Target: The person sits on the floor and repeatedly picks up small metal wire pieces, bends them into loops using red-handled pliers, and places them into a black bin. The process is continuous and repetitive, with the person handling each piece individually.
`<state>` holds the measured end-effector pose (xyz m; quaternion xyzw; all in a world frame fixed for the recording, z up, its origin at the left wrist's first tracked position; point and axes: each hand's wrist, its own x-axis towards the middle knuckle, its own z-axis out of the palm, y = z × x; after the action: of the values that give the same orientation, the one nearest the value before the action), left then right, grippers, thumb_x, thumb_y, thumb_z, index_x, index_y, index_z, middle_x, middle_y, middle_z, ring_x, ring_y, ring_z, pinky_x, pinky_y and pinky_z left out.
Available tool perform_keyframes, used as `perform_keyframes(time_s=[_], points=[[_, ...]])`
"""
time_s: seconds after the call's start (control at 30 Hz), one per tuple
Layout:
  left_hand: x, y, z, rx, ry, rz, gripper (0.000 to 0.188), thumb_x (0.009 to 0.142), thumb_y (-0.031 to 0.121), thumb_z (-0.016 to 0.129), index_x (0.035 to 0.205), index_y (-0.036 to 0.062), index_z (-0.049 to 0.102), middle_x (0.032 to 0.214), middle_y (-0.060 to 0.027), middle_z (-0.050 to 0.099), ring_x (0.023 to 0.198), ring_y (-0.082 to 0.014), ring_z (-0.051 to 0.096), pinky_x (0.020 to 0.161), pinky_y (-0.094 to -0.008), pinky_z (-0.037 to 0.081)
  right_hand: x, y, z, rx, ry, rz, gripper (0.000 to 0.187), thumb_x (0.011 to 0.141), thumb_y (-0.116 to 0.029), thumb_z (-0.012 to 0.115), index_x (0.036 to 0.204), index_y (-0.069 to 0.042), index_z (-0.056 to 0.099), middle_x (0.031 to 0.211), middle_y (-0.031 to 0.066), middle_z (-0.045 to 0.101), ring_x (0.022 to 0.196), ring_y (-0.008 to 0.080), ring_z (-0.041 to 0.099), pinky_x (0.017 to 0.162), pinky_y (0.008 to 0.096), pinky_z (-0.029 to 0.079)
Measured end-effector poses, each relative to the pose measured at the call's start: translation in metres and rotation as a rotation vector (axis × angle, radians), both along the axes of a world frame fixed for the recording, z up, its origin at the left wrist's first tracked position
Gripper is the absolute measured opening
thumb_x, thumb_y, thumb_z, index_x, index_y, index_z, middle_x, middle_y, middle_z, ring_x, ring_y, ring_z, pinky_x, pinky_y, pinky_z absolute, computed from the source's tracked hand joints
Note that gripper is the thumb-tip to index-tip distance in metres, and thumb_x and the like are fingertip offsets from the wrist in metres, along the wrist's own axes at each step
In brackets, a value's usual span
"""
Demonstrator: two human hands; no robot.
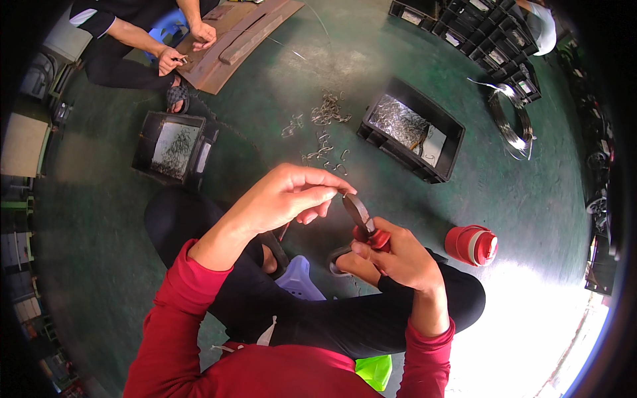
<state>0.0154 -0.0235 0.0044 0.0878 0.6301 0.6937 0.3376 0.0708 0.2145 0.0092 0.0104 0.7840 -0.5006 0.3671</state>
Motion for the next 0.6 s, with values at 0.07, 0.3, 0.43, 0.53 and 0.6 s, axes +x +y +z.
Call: perform_keyframes(time_s=[0.07,0.3,0.43,0.53,0.6], points=[[0.001,0.001,-0.001,0.010,0.003,0.000,0.025,0.097,0.008,0.051,0.113,-0.0009,0.068,0.068,0.0011,0.055,0.055,-0.0050,0.047,0.053,-0.0211,0.038,0.001,0.001,-0.002,-0.009,0.007,0.001,0.030,0.092,-0.026,0.069,0.106,-0.001,0.061,0.075,0.0029,0.060,0.058,0.0077,0.050,0.053,0.0259,0.041],[0.001,-0.001,-0.006,0.041,-0.043,-0.017,0.025,0.098,0.006,0.051,0.116,-0.0024,0.066,0.071,-0.0013,0.057,0.058,-0.0060,0.048,0.053,-0.0221,0.039,0.003,0.001,-0.008,-0.027,-0.004,0.011,0.028,0.092,-0.024,0.068,0.106,-0.001,0.060,0.070,0.0014,0.057,0.053,0.0065,0.047,0.049,0.0250,0.037],[0.000,-0.001,-0.008,0.119,-0.095,-0.024,0.025,0.097,0.004,0.051,0.116,-0.0042,0.065,0.073,-0.0021,0.058,0.058,-0.0067,0.048,0.053,-0.0226,0.039,0.002,0.001,-0.006,-0.029,-0.036,0.012,0.031,0.091,-0.027,0.069,0.104,-0.001,0.060,0.071,0.0025,0.061,0.059,0.0081,0.053,0.057,0.0256,0.040],[0.000,0.000,-0.010,0.090,-0.066,-0.029,0.026,0.099,0.010,0.051,0.116,-0.0009,0.067,0.071,-0.0014,0.057,0.057,-0.0049,0.048,0.052,-0.0209,0.036,0.000,0.001,-0.005,-0.006,-0.040,0.031,0.030,0.089,-0.029,0.069,0.098,-0.002,0.059,0.074,0.0055,0.070,0.071,0.0118,0.066,0.073,0.0279,0.048],[0.000,0.000,-0.011,0.113,-0.097,-0.023,0.026,0.099,0.011,0.051,0.117,-0.0008,0.066,0.071,-0.0012,0.057,0.057,-0.0050,0.048,0.052,-0.0208,0.037,-0.001,0.000,-0.005,0.002,-0.061,0.026,0.029,0.089,-0.028,0.069,0.098,-0.002,0.059,0.074,0.0055,0.070,0.071,0.0120,0.066,0.073,0.0276,0.048]])
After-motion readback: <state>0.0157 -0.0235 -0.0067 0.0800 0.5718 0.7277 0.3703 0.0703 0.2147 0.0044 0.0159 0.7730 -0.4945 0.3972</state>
